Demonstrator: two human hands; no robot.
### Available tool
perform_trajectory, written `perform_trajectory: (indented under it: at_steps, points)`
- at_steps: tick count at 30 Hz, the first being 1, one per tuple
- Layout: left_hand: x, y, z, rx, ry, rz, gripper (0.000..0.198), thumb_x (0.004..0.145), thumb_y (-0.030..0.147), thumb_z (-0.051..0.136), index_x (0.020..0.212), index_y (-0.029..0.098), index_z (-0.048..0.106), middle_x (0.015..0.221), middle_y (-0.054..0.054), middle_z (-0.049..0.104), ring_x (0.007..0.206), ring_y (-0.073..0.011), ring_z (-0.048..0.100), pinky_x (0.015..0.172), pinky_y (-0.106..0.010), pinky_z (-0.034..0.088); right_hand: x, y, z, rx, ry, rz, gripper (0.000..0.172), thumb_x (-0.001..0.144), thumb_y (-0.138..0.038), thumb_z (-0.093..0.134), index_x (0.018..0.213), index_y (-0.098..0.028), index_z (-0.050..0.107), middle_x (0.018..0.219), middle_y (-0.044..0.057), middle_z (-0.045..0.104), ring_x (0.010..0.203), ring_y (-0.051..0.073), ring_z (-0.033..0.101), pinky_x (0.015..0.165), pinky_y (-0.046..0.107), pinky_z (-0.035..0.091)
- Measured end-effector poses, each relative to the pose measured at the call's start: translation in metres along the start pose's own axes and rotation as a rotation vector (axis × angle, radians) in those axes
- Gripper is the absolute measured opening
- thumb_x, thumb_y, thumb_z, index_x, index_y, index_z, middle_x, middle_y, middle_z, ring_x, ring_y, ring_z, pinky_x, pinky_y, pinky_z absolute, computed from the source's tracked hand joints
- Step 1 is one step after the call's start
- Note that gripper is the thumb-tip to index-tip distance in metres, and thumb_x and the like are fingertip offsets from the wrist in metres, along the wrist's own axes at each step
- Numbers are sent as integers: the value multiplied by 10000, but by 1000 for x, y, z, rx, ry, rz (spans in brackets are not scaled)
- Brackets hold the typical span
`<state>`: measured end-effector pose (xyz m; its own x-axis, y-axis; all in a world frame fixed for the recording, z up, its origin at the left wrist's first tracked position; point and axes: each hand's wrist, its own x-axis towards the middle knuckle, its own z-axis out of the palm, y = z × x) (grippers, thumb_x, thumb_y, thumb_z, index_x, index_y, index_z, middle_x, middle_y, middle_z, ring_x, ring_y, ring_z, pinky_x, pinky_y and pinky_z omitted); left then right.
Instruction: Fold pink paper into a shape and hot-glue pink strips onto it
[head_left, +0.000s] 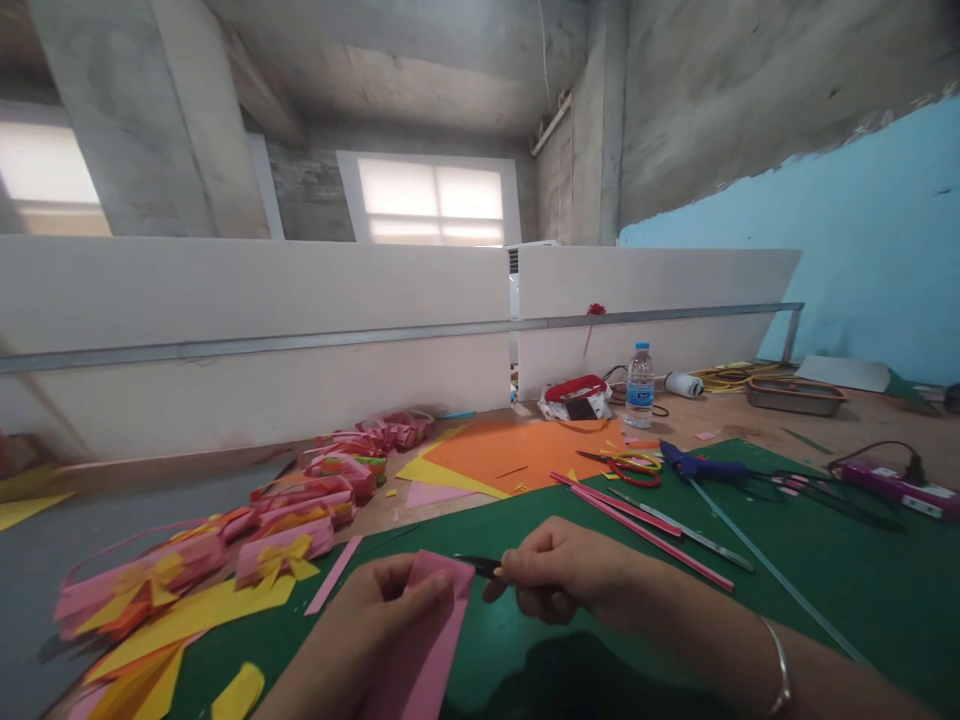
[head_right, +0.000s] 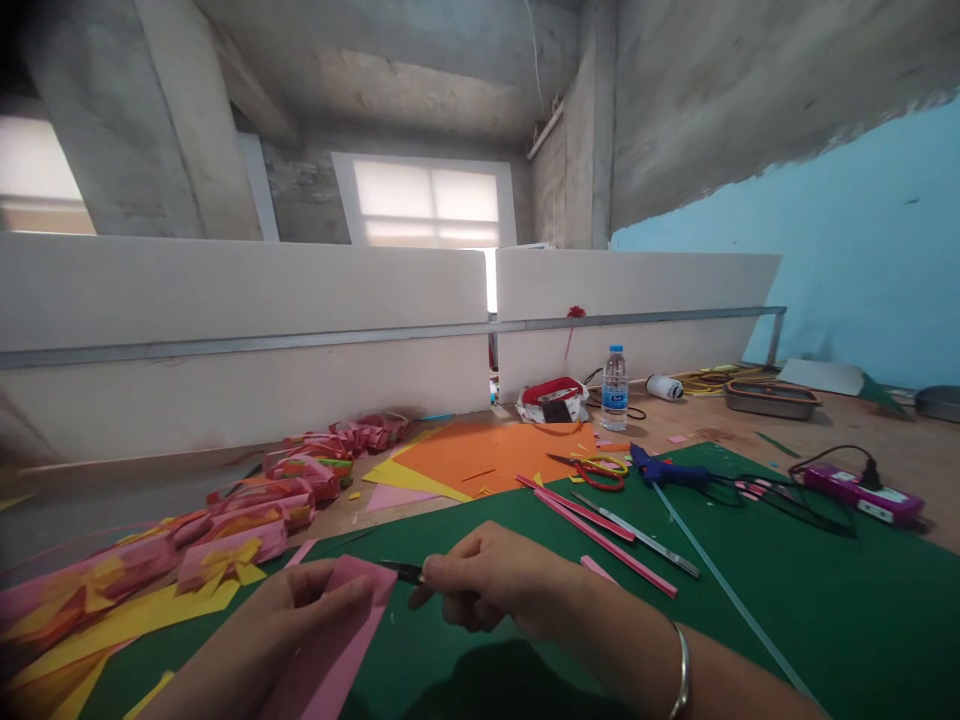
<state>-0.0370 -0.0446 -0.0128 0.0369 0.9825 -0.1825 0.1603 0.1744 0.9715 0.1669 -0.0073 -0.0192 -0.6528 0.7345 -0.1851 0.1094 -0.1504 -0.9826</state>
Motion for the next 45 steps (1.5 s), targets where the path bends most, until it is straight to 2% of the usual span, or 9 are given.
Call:
perform_trajectory:
  at_steps: [3,6,12,15,18,22,28,37,45]
  points:
    - [1,0,-1,-7,-11,23,369,542,507,735,611,151,666,494,39,525,493,-83,396,458,-186,262,-1,0,2,8,24,9,288,762,-385,630,825,-111,693,458,-57,426,402,35,295,403,209,157]
    - [1,0,-1,-11,-11,14,359,551,494,738,618,148,671,484,45,499,485,-77,376,458,-188,261,-1,-1,4,10,43,-5,248,752,-349,632,691,-113,677,454,-51,421,398,35,283,397,219,141]
    - [0,3,0,6,-24,-10,400,559,527,723,697,153,704,569,-14,624,554,-130,502,507,-210,328,-1,-3,4,8,72,5,292,738,-269,610,490,-127,546,488,-27,457,405,34,279,396,229,122]
    - [-1,4,0,20,-22,10,385,561,525,722,669,156,699,516,21,569,509,-98,443,485,-195,288,-2,-3,5,13,79,1,276,733,-273,620,508,-122,567,509,-19,476,405,34,284,397,234,117]
    - [-2,4,1,42,0,18,387,559,535,715,649,159,692,518,26,552,515,-96,428,479,-191,276,-1,-1,4,38,65,4,210,740,-304,633,652,-116,657,472,-41,444,391,35,267,398,236,111]
    - [-4,7,3,35,5,30,370,563,528,711,653,170,685,493,44,507,500,-93,390,465,-198,262,0,1,3,62,38,-6,236,756,-341,634,771,-111,686,440,-60,409,379,36,240,402,239,109]
    - [-9,13,5,24,13,3,352,556,509,722,648,170,687,483,56,485,496,-82,371,477,-193,253,2,2,4,63,65,-14,250,732,-348,661,685,-102,668,447,-58,402,394,38,241,413,250,100]
    - [-3,7,2,28,25,21,372,533,519,724,672,174,711,520,31,561,524,-107,426,504,-204,284,3,4,4,35,82,-32,275,728,-381,658,656,-118,627,439,-74,371,396,38,226,419,253,102]
    - [-5,8,2,58,34,49,319,550,483,701,653,181,701,499,49,509,520,-112,395,496,-214,282,1,3,6,-9,82,-88,376,724,-357,647,482,-149,446,452,-69,329,438,43,225,433,255,107]
